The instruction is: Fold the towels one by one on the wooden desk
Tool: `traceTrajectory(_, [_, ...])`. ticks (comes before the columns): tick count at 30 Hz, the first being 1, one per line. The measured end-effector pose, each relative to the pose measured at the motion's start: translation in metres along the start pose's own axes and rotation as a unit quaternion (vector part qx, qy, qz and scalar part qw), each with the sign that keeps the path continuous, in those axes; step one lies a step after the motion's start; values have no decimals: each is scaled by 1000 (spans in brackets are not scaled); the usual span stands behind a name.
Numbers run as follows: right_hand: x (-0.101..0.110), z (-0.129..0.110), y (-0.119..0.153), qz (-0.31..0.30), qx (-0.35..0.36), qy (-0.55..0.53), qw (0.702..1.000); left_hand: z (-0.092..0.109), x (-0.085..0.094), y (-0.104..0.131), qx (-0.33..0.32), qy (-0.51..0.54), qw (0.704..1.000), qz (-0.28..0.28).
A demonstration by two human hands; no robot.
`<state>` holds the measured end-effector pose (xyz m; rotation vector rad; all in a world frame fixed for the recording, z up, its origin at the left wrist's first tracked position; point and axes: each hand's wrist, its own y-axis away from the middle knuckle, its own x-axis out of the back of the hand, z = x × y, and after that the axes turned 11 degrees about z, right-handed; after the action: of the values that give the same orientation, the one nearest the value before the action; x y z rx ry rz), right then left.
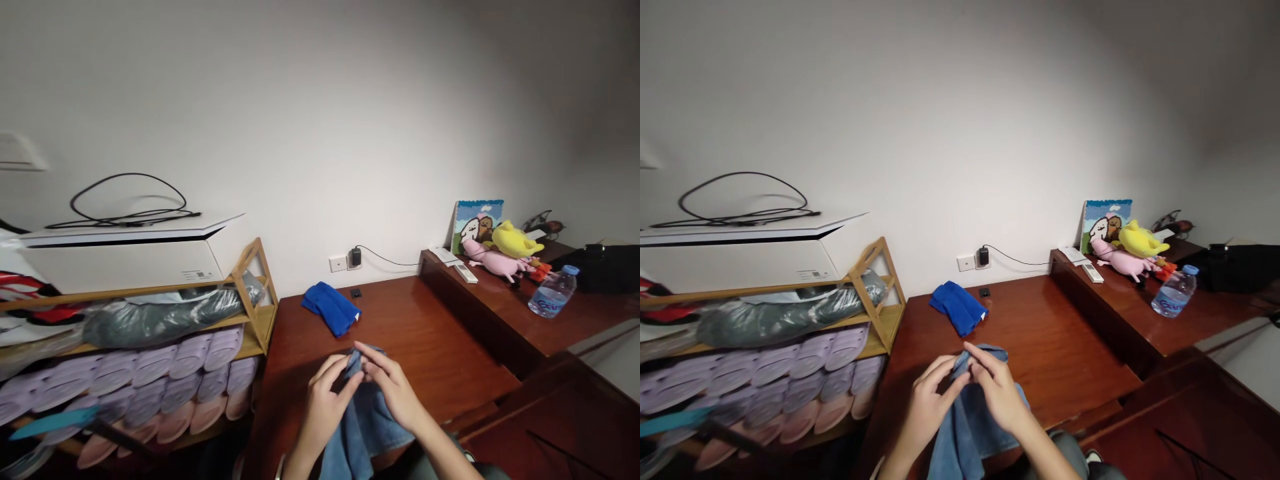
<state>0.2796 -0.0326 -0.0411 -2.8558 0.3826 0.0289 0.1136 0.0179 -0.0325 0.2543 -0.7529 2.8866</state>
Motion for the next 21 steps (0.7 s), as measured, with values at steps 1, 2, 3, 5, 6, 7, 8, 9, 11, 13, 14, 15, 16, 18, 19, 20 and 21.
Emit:
traceTrajectory(1, [3, -3, 2, -12, 8, 9, 1000, 0, 2, 0, -1, 2, 1000, 2])
traceTrajectory(2, [5, -6, 4, -15, 26, 28, 999, 1, 4, -1, 2, 7, 1000, 4])
traceTrajectory(3, [9, -9, 5, -8, 51, 57, 997, 1, 5, -1, 9, 12, 1000, 8])
traceTrajectory(5, [17, -11, 5, 24, 102, 128, 986, 1, 6, -2, 26, 24, 999, 26])
traceTrajectory(6, [22, -11, 4, 38, 119, 158, 979, 1, 7, -3, 36, 31, 998, 35])
traceTrajectory(7, [27, -9, 2, 45, 127, 181, 974, 2, 8, -4, 46, 39, 997, 41])
traceTrajectory(8, [32, -6, -1, 44, 128, 197, 971, 3, 9, -5, 55, 49, 997, 39])
traceTrajectory(9, [37, -1, -4, 32, 124, 203, 971, 4, 11, -6, 63, 60, 996, 33])
traceTrajectory(11, [45, 11, -10, -8, 103, 192, 976, 7, 15, -10, 78, 79, 994, 9])
traceTrajectory(13, [47, 26, -16, -51, 83, 164, 982, 9, 20, -13, 89, 91, 992, -9])
traceTrajectory(14, [46, 35, -19, -66, 79, 154, 983, 10, 22, -14, 93, 94, 991, -15])
traceTrajectory(15, [45, 44, -21, -77, 79, 153, 982, 10, 24, -16, 96, 97, 991, -17])
traceTrajectory(16, [43, 53, -22, -82, 82, 163, 980, 10, 25, -16, 98, 100, 990, -14])
traceTrajectory(18, [41, 71, -23, -88, 89, 212, 969, 7, 28, -17, 101, 105, 989, -2])
traceTrajectory(19, [40, 79, -22, -93, 92, 248, 960, 5, 30, -17, 101, 106, 989, 5])
traceTrajectory(20, [41, 87, -21, -99, 94, 288, 948, 2, 32, -18, 101, 105, 989, 12])
traceTrajectory(21, [43, 95, -19, -103, 93, 329, 934, 0, 34, -18, 100, 103, 989, 19])
